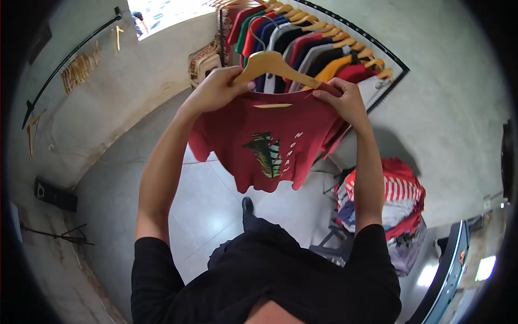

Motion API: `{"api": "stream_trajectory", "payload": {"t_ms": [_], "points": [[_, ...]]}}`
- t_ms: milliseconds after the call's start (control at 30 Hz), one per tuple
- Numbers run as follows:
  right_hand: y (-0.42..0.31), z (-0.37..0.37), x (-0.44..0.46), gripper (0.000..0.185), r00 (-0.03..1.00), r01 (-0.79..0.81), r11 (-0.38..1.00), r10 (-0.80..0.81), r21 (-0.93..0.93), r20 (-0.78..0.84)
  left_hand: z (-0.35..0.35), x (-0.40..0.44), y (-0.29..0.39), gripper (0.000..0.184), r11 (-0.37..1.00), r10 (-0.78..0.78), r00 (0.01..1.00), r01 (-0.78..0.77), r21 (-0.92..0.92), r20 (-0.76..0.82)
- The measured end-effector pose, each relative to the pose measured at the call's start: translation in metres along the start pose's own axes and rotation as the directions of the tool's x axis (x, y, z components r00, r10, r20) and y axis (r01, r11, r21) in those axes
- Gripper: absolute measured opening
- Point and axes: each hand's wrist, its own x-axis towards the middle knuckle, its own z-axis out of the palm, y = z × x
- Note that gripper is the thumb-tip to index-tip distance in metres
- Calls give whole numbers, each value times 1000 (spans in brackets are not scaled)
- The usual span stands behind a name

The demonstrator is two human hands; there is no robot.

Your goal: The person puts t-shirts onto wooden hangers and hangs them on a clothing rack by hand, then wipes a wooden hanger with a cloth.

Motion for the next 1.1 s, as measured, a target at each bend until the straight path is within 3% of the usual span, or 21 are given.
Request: {"api": "stream_trajectory", "payload": {"t_ms": [67,200,300,333,467,567,600,700,733,833,867,933,1000,1033,1100], "points": [[9,13,32,34,999,20,1000,-20,21,31,-26,38,-6,32,997,-29,993,21,69,113],[77,43,89,29,989,110,963,-131,244,71,-85,82,-15,23,999,54,998,-55,1,43],[153,92,130,24,974,-138,754,-15,642,227,-143,111,-23,24,989,10,1000,-12,150,12],[153,103,137,22,966,-167,723,-16,670,259,-158,119,-27,24,982,-19,1000,16,188,16],[180,163,166,26,933,-197,817,-12,541,359,-203,141,-46,24,938,-135,991,121,326,20],[177,200,181,31,918,-69,911,-102,407,384,-222,156,-58,24,932,-162,986,146,332,23],[192,226,187,40,925,-77,885,-108,460,363,-228,160,-65,24,929,-172,985,156,336,17],[208,262,201,54,913,-226,907,70,355,402,-245,170,-89,24,923,-187,982,171,345,14],[184,251,205,70,845,-439,759,167,481,507,-251,173,-97,24,922,-189,982,172,347,17],[153,278,224,83,960,-57,774,-131,631,247,-268,185,-126,24,938,-162,987,149,312,16],[139,292,231,63,975,-47,735,-115,676,193,-273,186,-138,24,946,-136,990,122,300,24],[147,325,252,52,930,-314,740,112,595,351,-289,195,-156,24,959,-75,996,61,278,41],[140,350,258,35,971,-239,778,194,581,140,-308,201,-167,24,957,-72,997,61,284,26],[138,360,259,36,975,-219,741,194,635,109,-319,205,-174,24,957,-69,998,61,284,17],[135,366,252,37,987,-161,853,146,497,69,-344,212,-194,24,939,-72,997,58,339,28]]}}
